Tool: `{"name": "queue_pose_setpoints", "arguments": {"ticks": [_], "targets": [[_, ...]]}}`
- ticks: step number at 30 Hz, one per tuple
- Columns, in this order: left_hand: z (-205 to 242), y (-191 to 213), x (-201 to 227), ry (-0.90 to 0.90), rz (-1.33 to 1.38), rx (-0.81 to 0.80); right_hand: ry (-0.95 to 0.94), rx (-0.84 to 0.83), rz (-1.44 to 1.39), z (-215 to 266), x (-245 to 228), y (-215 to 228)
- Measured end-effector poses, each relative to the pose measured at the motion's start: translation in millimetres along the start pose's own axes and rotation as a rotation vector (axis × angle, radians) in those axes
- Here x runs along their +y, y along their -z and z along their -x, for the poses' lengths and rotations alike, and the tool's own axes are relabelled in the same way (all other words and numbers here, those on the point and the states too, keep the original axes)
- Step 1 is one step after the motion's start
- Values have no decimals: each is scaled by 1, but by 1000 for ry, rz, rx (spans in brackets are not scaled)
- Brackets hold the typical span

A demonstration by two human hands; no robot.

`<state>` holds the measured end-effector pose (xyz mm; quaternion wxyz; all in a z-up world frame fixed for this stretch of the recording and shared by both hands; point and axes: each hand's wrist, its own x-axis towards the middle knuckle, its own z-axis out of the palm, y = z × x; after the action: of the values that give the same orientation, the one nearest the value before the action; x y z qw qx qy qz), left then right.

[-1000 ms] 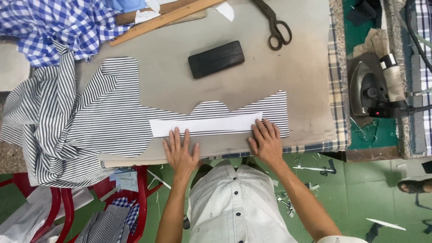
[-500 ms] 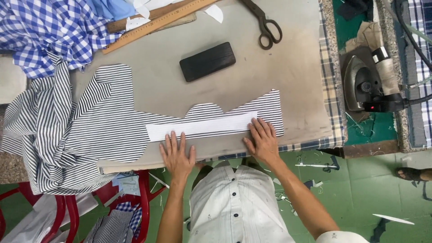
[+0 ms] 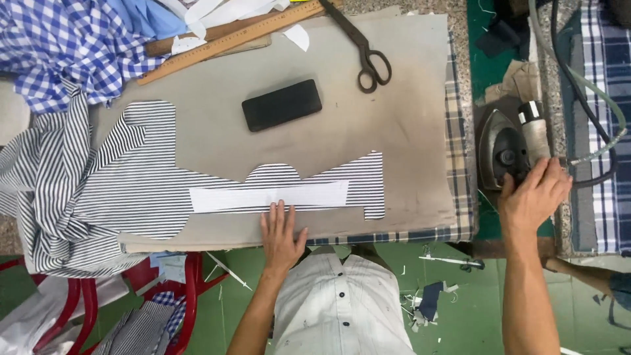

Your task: The person irons a striped fabric piece on a work table using a steam iron and a black pressing block. They place a white paper strip on the fabric, press it with the iron, and repeat the process on different sections of the fabric.

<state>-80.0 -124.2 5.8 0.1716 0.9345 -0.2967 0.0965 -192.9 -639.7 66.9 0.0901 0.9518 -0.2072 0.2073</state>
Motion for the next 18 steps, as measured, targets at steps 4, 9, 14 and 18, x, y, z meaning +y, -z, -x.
{"name": "queue_pose_setpoints", "arguments": {"ticks": [4,9,14,18], "targets": [[2,-17,25,47,-44,-84,25,65,49,0,2,-9],[16,-17,37,85,-44,-49,67,-179,94,4,38,-6],[22,-5,29,144,-91,-43,-251,-491,-671,-28,130,-118],[33,15,2,217,-63,-52,-581,-667,-1014,-46,160,-193]]}}
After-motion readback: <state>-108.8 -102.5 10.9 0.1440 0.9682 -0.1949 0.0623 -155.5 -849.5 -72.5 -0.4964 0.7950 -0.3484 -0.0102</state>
